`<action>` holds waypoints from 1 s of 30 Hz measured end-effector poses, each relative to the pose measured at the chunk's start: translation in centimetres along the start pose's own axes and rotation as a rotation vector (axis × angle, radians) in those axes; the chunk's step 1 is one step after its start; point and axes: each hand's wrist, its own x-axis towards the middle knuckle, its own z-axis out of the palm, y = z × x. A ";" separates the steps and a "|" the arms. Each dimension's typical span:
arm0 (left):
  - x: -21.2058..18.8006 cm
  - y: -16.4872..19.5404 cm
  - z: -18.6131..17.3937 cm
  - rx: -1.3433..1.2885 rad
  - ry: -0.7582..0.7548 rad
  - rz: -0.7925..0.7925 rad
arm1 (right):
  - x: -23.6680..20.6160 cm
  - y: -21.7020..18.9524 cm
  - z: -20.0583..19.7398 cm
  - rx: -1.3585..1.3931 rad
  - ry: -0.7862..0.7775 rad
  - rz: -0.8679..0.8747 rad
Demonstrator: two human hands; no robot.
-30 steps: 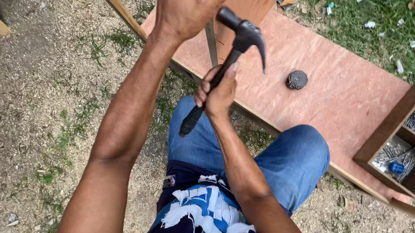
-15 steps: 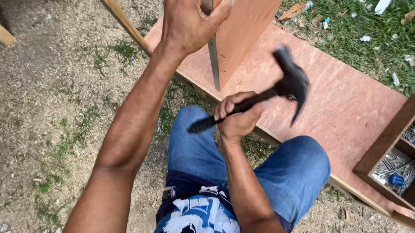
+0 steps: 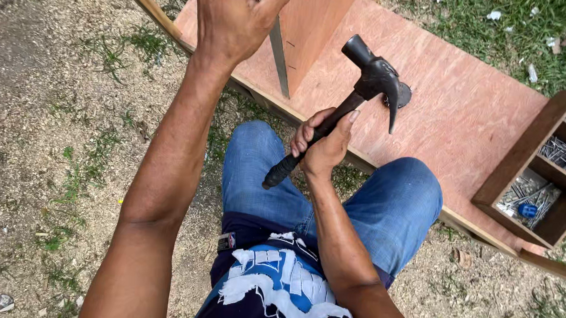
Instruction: The person sits on the ground beside a wooden furniture frame and hammers nails into its edge, taking nails from a round magnetic nail holder and from a compartment box of nails, and repositions along the frame to drive nails into different spots.
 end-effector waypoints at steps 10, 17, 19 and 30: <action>-4.9 -1.4 1.5 -0.256 -0.160 -0.015 | -0.4 3.1 0.0 -0.083 0.032 0.069; -5.1 -1.6 3.1 -0.173 -0.119 -0.021 | -1.0 4.6 0.4 0.018 0.025 -0.054; -5.1 -1.0 3.3 -0.137 -0.112 -0.055 | -0.2 5.2 0.9 -0.024 0.004 -0.001; -5.0 -0.5 3.2 -0.076 -0.100 -0.111 | -0.8 6.1 -2.3 0.113 0.125 -0.110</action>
